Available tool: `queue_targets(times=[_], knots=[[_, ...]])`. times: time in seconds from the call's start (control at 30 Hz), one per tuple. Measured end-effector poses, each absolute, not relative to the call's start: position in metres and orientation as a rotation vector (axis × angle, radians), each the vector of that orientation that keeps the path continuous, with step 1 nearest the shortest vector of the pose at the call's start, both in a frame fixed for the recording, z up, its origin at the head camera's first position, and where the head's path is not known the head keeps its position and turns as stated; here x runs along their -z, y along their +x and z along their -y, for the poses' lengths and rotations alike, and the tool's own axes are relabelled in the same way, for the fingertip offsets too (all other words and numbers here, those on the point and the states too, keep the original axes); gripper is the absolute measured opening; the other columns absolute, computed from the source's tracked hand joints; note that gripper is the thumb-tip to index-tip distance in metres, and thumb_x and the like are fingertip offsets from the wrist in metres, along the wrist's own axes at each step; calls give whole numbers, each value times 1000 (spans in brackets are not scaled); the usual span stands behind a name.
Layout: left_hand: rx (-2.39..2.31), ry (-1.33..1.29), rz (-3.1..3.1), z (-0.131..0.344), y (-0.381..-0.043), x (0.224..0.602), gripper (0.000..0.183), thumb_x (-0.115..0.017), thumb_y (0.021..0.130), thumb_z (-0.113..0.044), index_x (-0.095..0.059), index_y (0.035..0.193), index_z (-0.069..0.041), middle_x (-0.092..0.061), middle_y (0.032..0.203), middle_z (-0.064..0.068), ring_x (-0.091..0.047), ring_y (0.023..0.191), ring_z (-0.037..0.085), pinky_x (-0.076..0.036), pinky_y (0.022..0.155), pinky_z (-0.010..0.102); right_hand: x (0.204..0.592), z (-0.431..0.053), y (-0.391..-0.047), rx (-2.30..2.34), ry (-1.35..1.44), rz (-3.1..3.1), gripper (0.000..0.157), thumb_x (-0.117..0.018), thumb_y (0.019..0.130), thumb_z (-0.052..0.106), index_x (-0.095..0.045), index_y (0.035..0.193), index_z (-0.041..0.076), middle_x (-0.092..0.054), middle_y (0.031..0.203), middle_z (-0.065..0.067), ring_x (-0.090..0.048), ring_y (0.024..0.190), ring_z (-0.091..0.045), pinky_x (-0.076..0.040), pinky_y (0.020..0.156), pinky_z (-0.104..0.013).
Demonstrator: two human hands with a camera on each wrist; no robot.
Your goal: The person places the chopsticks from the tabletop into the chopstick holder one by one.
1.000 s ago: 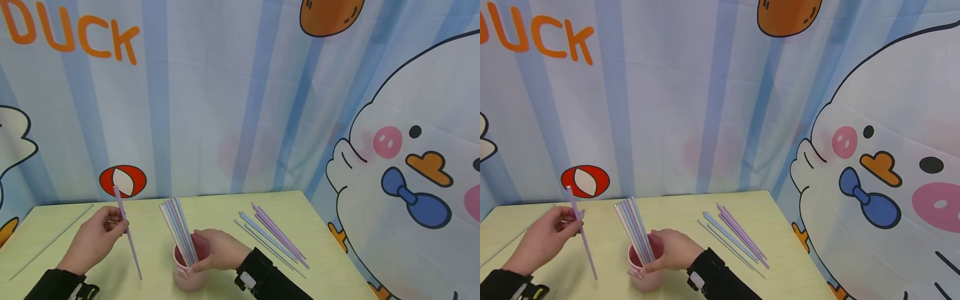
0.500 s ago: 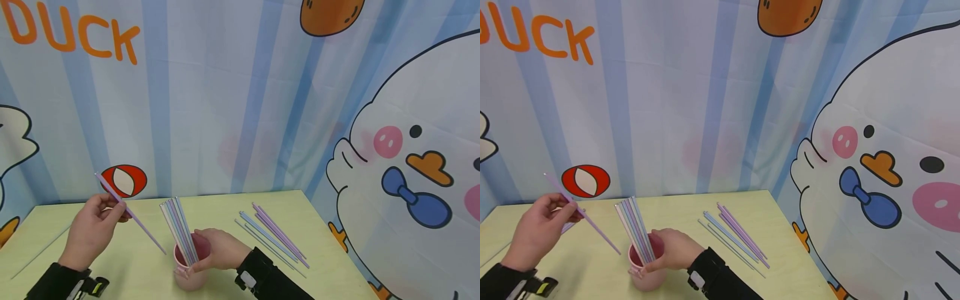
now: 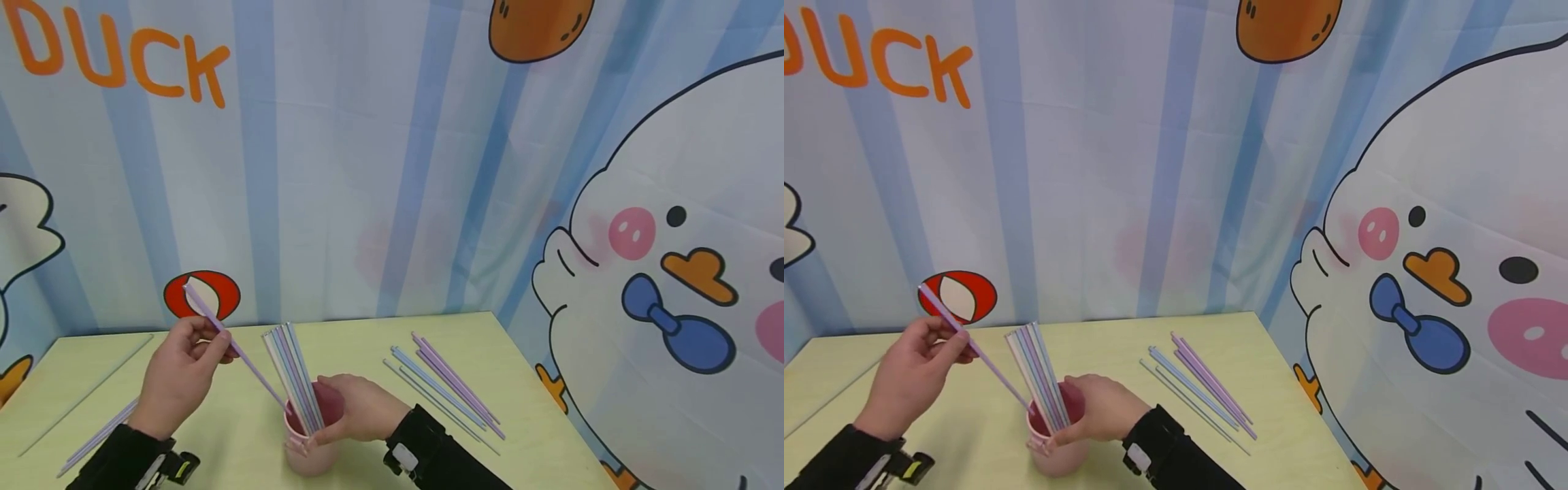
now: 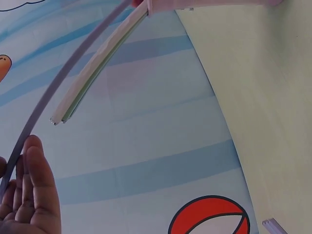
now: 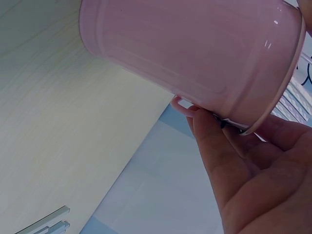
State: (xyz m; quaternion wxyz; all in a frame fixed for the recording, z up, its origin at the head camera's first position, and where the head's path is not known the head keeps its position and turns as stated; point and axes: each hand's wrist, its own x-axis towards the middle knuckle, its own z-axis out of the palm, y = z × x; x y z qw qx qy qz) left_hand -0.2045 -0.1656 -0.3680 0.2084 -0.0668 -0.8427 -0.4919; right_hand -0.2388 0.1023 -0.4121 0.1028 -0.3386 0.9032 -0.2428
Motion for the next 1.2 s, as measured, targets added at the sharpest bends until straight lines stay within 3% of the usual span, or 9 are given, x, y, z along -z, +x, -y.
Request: queue_targets(times=[0.2, 0.3, 0.5, 0.83, 1.2], knots=[[1328, -175, 2390, 156, -207, 374, 32, -49, 100, -30, -45, 116, -2, -64, 101, 15, -65, 80, 13, -58, 76, 34, 414, -103, -241, 725, -1036, -2653, 79, -79, 68, 55, -52, 132, 19, -62, 120, 9, -51, 104, 0, -47, 93, -26], [1317, -168, 2421, 152, -209, 378, 34, -49, 99, -32, -46, 116, -3, -64, 101, 14, -64, 80, 14, -58, 76, 39, 414, -103, -241, 719, -1015, -2662, 84, -79, 67, 56, -50, 135, 17, -60, 123, 7, -50, 106, -1, -46, 95, -27], [1307, -147, 2496, 144, -212, 386, 31, -51, 98, -29, -49, 115, -3, -63, 99, 13, -62, 83, 19, -55, 71, 37, 414, -103, -240, 714, -979, -2669, 89, -79, 66, 58, -47, 138, 15, -58, 129, 4, -49, 111, -4, -45, 98, -30], [1241, -122, 2671, 132, -214, 400, 32, -55, 97, -29, -49, 118, -6, -63, 101, 11, -56, 86, 21, -57, 75, 39, 413, -103, -240, 706, -1027, -2668, 90, -78, 67, 58, -46, 139, 13, -58, 129, 3, -49, 112, -4, -45, 98, -29], [1218, -134, 2800, 123, -216, 412, 24, -61, 93, -28, -56, 109, -10, -62, 93, 5, -53, 81, 18, -55, 74, 35, 413, -103, -242, 774, -1075, -2622, 76, -79, 68, 55, -52, 131, 22, -62, 116, 10, -53, 100, -1, -48, 91, -25]])
